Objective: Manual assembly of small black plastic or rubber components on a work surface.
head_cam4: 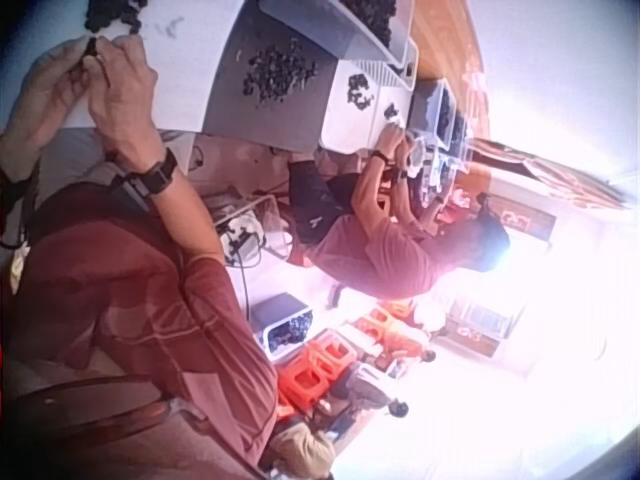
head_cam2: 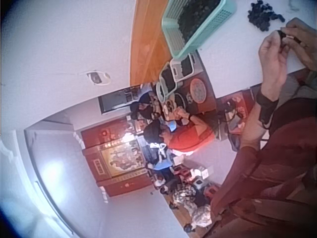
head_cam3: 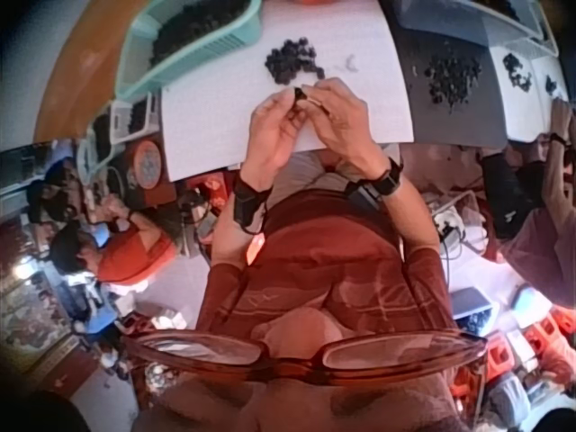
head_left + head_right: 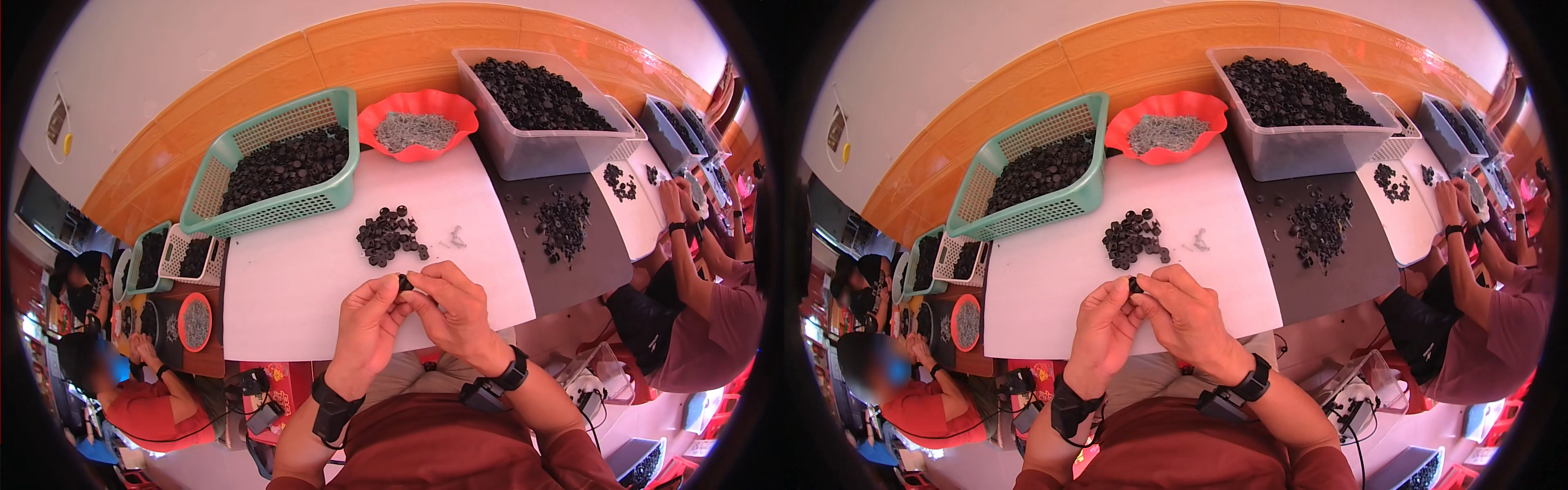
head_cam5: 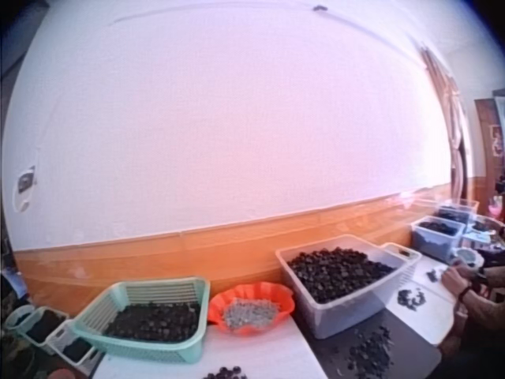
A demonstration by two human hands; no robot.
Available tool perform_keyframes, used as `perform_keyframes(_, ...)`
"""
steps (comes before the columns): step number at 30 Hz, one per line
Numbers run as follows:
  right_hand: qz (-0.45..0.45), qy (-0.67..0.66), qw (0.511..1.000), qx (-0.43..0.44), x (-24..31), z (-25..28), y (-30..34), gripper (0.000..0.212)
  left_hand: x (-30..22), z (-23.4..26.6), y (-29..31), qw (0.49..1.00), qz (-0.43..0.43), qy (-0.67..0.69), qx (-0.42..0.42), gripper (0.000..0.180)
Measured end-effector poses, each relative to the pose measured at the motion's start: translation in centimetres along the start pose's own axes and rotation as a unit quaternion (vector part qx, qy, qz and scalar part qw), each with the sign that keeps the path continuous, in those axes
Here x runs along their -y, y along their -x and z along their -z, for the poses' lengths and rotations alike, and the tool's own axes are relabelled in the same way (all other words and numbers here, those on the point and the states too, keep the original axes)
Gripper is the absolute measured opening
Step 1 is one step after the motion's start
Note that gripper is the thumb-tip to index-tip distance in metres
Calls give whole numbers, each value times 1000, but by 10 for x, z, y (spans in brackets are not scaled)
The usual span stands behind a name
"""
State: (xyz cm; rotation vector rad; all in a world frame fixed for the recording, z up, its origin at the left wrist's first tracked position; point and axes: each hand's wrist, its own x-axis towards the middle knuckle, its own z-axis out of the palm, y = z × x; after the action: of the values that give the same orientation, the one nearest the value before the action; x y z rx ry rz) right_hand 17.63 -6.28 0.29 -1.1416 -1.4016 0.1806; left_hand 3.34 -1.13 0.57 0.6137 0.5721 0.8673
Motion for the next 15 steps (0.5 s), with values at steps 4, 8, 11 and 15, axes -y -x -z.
perform_keyframes(4,-4,2,1000,6,-2,0,1,27,1,0,0,1000,-6,-1,6,16)
perform_keyframes(8,16,10,1000,8,-5,-1,2,32,1,1,0,1000,-12,-11,5,16)
perform_keyframes(11,17,13,1000,15,-5,-1,2,34,1,1,0,1000,-17,-21,2,15)
perform_keyframes(15,11,12,1000,23,-3,0,1,35,1,2,0,999,-29,-32,-5,14)
